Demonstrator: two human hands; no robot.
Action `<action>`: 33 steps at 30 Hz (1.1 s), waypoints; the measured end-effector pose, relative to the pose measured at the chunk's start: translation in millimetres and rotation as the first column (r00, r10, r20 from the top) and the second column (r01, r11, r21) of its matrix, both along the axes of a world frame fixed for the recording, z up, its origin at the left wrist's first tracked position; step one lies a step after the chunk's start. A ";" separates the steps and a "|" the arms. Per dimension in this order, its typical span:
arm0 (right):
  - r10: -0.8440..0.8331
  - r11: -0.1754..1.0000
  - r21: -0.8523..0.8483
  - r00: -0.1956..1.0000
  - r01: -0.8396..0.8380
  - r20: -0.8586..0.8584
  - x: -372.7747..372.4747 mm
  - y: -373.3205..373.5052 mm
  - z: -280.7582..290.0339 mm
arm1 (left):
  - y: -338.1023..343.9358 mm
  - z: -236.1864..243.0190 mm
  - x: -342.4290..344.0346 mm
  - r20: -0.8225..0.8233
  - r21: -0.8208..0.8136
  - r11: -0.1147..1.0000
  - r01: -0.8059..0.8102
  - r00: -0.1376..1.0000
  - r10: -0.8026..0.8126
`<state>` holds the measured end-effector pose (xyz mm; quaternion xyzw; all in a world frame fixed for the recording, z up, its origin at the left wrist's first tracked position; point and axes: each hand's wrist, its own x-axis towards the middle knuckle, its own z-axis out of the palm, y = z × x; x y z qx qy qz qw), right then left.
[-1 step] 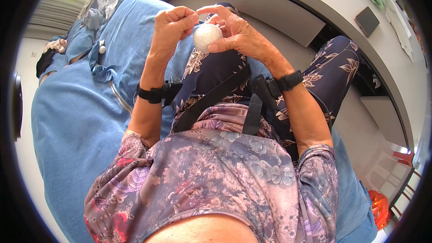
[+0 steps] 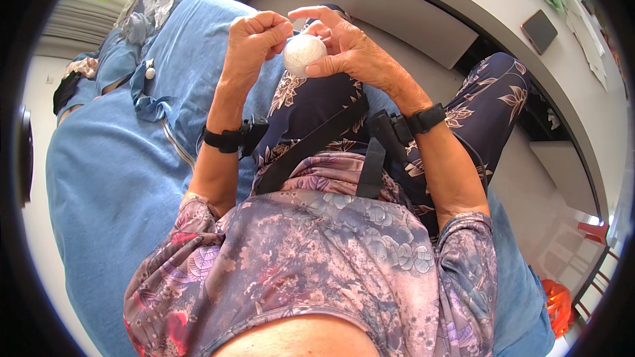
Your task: Sewing a white object with a needle and thread while sitting on a bed.
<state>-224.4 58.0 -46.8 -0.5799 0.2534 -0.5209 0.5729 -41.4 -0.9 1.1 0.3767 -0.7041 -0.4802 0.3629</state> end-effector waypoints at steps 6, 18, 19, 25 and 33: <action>0.071 0.997 0.020 0.996 -0.073 0.057 -3.4 0.3 2.7 | 9.4 -7.2 -0.5 0.001 0.105 0.994 -0.042 0.999 0.042; -0.002 0.999 0.038 0.898 -0.017 0.441 -16.0 -20.0 -15.8 | 26.3 -10.2 11.5 0.011 0.223 0.975 0.013 1.000 -0.016; -0.041 0.998 0.053 0.884 0.019 0.466 -17.3 -21.8 -19.3 | 28.3 -10.3 11.4 0.006 0.221 0.975 0.027 1.000 -0.029; -0.112 0.988 0.147 0.825 0.036 0.554 -17.1 -24.3 -24.8 | 39.0 -6.3 13.1 -0.016 0.235 0.970 0.068 0.998 -0.066; -0.394 0.915 0.208 0.875 0.345 0.282 -14.6 -25.9 -32.1 | 51.7 7.9 12.3 -0.047 0.198 0.967 0.161 0.987 -0.155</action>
